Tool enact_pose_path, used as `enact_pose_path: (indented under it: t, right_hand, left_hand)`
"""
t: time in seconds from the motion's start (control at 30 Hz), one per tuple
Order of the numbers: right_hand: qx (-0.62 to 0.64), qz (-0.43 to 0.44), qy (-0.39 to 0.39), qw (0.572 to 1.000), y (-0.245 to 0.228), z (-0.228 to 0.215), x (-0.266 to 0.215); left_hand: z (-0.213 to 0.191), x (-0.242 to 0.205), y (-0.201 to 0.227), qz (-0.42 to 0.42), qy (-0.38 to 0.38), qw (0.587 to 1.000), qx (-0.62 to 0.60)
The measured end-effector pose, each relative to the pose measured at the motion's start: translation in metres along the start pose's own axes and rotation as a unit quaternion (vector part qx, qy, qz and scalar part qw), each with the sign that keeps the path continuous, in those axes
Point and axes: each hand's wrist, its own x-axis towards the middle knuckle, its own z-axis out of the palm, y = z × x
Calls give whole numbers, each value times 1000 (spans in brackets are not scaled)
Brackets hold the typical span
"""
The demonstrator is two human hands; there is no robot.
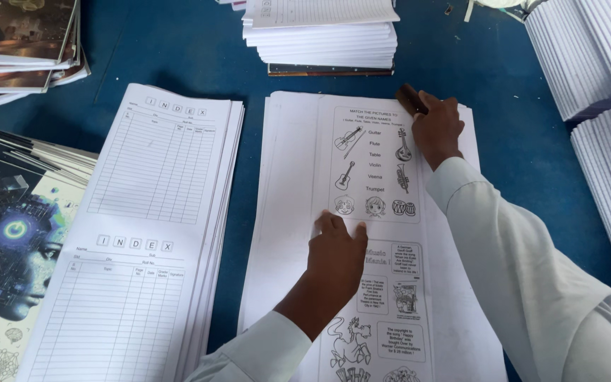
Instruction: The person aligns a stack of printed papers on a blue table and uses a wooden block to press along the spine, repeating the process for multiple stacks. They handle the papers by hand and use the wooden block as a tool to flatten the fold.
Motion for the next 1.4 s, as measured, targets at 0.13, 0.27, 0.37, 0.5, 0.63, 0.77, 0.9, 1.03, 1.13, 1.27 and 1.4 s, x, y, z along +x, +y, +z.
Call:
enact_pose_path:
  t: [0.13,0.27,0.37,0.5,0.63,0.77,0.9,1.03,1.13,1.27,1.4]
  right_hand:
    - [7,-15,-11,1000,1,-7,-1]
    - [35,-53,-7,998,6,-18,-22]
    - [44,-68,-8,997,9,-25,-43]
    - [34,-64,-35,997,7,-38,-67]
    - [27,-73,-53,996,8,-49,-92]
    - [33,-76,-78,994,12,-59,-117]
    - [51,-57,-97,992,16,-65,-141]
    - [16,-113,-76,991,23,-70,-162]
    - [22,-105,-90,990,27,-73,-178]
    - [36,-92,-108,989,35,-78,-201]
    - [33,-140,-106,984,46,-85,-227]
  left_hand:
    - [-4,-1,0,2,1,1000,8]
    - [-5,1,1,-7,-13,1000,20]
    - [-3,3,0,-14,-34,999,35]
    - [-3,6,0,-22,-33,998,38]
    - [-6,9,0,-28,-44,998,42]
    - [-11,8,0,-49,-75,996,28]
    - [-17,6,3,-54,-74,995,35]
    - [-21,7,5,-67,-106,992,32]
    - [-22,8,5,-72,-101,992,35]
    - [-17,10,3,-79,-98,992,29]
    - [-9,14,2,-86,-80,993,28]
